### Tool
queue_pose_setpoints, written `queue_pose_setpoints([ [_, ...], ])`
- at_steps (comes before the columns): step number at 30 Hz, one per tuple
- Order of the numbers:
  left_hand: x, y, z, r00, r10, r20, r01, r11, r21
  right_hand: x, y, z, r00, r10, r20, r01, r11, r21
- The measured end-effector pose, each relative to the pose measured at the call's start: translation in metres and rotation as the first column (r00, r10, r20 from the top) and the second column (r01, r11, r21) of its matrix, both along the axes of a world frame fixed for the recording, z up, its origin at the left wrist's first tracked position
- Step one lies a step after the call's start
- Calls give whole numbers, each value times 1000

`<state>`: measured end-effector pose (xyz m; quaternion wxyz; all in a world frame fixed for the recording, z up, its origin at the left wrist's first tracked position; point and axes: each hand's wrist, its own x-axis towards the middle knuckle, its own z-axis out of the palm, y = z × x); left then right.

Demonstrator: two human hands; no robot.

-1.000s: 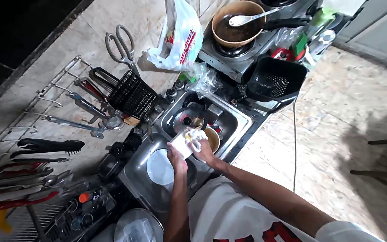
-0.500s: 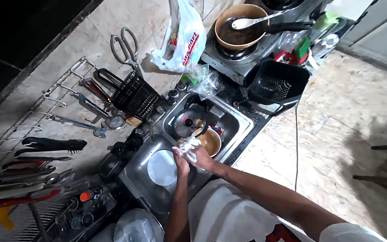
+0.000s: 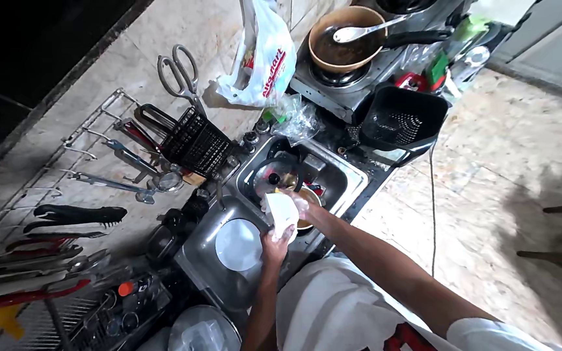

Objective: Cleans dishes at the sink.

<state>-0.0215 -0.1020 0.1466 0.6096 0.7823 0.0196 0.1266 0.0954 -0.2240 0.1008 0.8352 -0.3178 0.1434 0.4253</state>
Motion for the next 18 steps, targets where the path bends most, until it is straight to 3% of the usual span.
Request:
queue_pose_setpoints([
  [2,6,-3,-3,997,34,63,-36,999,19,-28,9,18,985,-161,-62,159,987,-37],
  [4,17,-2,-14,995,59,82,-68,991,111,-46,22,19,945,-314,-93,319,947,39],
  [8,30,5,-25,987,158,-17,-140,914,380,-58,28,19,910,-325,-256,367,921,132],
  [10,35,9,-24,985,157,-77,-106,885,454,-59,26,24,909,-317,-270,338,941,32],
  [12,39,9,-24,975,146,-170,-44,869,493,-63,32,27,921,-373,-113,357,923,-141],
  [14,42,6,-21,951,132,-279,28,863,504,-71,43,28,909,-373,189,417,828,-375],
  [16,42,-1,-19,933,133,-336,38,889,457,-79,44,26,857,-168,487,453,694,-559],
  [18,39,-2,-19,936,114,-334,-3,949,316,-80,41,27,733,68,677,536,555,-636],
])
